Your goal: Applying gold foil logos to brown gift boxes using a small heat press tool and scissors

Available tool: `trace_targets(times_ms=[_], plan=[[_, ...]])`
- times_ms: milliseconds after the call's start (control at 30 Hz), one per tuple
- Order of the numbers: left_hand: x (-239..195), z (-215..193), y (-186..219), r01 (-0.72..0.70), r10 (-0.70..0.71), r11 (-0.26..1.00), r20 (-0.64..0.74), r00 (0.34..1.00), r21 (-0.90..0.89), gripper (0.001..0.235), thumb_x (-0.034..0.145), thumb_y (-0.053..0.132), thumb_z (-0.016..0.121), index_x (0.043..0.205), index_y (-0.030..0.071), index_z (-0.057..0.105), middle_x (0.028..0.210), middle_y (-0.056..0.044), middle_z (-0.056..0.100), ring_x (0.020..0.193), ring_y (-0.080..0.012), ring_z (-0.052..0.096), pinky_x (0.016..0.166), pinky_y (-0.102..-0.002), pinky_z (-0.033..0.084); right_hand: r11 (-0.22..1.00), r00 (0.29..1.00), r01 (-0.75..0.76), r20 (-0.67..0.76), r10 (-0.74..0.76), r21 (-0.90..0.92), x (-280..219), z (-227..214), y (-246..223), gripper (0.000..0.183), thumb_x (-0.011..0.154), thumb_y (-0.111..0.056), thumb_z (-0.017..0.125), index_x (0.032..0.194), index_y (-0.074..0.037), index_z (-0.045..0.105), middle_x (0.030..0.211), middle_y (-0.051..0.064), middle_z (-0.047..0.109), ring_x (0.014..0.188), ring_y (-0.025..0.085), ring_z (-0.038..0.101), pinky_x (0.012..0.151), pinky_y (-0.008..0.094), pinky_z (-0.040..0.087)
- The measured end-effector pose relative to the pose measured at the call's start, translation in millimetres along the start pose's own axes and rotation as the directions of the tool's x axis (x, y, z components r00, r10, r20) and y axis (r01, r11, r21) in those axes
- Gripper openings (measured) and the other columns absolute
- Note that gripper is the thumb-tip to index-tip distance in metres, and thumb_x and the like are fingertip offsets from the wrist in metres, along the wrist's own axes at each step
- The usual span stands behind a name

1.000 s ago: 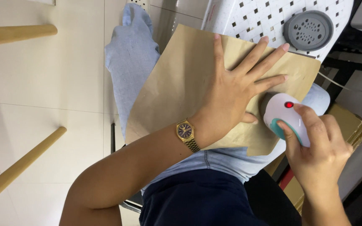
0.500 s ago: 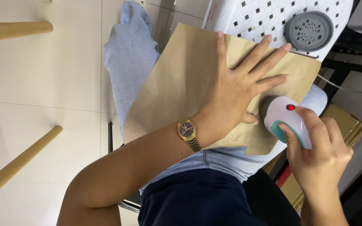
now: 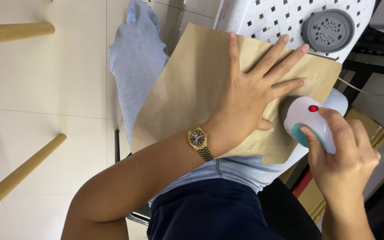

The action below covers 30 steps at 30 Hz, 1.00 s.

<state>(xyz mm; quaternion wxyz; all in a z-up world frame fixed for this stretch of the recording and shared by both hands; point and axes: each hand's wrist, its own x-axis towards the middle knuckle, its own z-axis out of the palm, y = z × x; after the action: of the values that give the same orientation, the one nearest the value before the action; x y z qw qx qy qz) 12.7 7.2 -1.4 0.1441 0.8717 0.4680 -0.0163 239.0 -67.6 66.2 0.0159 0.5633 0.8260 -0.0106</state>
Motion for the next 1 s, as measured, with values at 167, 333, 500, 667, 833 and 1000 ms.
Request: trace_targets(times_ms=[167, 333, 500, 667, 833, 1000], plan=[[0, -1, -2, -0.007, 0.007, 1.000, 0.000, 1.000, -0.014, 0.110, 0.066, 0.095, 0.060, 0.164, 0.056, 0.028, 0.170, 0.003, -0.003, 0.157, -0.0258, -0.001, 0.117, -0.085, 0.021, 1.000, 1.000, -0.006, 0.029, 0.006, 0.009, -11, -3, -5, 0.037, 0.111, -0.026, 0.085, 0.137, -0.002, 0.074, 0.110, 0.014, 0.070, 0.074, 0.025, 0.058, 0.059, 0.038, 0.044], [0, 0, -1, -0.007, 0.007, 1.000, -0.012, 1.000, -0.017, 0.110, 0.065, 0.095, 0.061, 0.164, 0.056, 0.030, 0.170, 0.003, -0.002, 0.157, -0.0268, 0.001, 0.116, -0.086, 0.022, 1.000, 1.000, -0.007, 0.006, 0.007, 0.001, -4, 0, -2, 0.037, 0.113, -0.028, 0.083, 0.136, 0.000, 0.076, 0.106, 0.014, 0.068, 0.070, 0.025, 0.053, 0.059, 0.037, 0.042], [-1, 0, -1, -0.005, 0.005, 1.000, -0.013, 1.000, -0.026, 0.110, 0.065, 0.094, 0.062, 0.163, 0.056, 0.031, 0.170, 0.003, -0.001, 0.157, -0.0268, 0.001, 0.116, -0.086, 0.021, 1.000, 0.999, -0.024, 0.028, 0.024, 0.003, -7, -1, -4, 0.035, 0.112, -0.025, 0.085, 0.137, -0.002, 0.076, 0.109, 0.015, 0.068, 0.078, 0.025, 0.059, 0.063, 0.037, 0.047], [0, 2, 0, -0.001, 0.001, 1.000, -0.015, 1.000, -0.010, 0.111, 0.064, 0.094, 0.062, 0.163, 0.057, 0.032, 0.170, 0.002, -0.003, 0.158, -0.0252, 0.003, 0.116, -0.085, 0.023, 1.000, 1.000, -0.017, 0.020, 0.017, -0.008, -3, -1, -3, 0.036, 0.113, -0.028, 0.083, 0.137, -0.002, 0.076, 0.106, 0.014, 0.067, 0.076, 0.025, 0.059, 0.063, 0.037, 0.046], [-1, 1, 0, -0.002, 0.002, 1.000, -0.012, 1.000, 0.003, 0.110, 0.065, 0.096, 0.059, 0.164, 0.057, 0.030, 0.170, 0.003, -0.003, 0.157, -0.0262, 0.000, 0.117, -0.085, 0.023, 1.000, 0.999, -0.021, 0.026, 0.021, 0.003, -8, 0, -3, 0.037, 0.112, -0.029, 0.084, 0.136, -0.002, 0.076, 0.105, 0.013, 0.066, 0.074, 0.025, 0.057, 0.061, 0.037, 0.045], [0, 3, 0, 0.000, -0.001, 0.999, -0.033, 0.999, -0.032, 0.110, 0.063, 0.095, 0.063, 0.162, 0.056, 0.035, 0.170, 0.003, 0.001, 0.157, -0.0278, 0.001, 0.116, -0.086, 0.021, 1.000, 0.999, -0.017, 0.029, 0.017, -0.024, -6, 2, -3, 0.039, 0.111, -0.033, 0.083, 0.136, -0.004, 0.075, 0.107, 0.011, 0.069, 0.075, 0.025, 0.059, 0.059, 0.039, 0.046]])
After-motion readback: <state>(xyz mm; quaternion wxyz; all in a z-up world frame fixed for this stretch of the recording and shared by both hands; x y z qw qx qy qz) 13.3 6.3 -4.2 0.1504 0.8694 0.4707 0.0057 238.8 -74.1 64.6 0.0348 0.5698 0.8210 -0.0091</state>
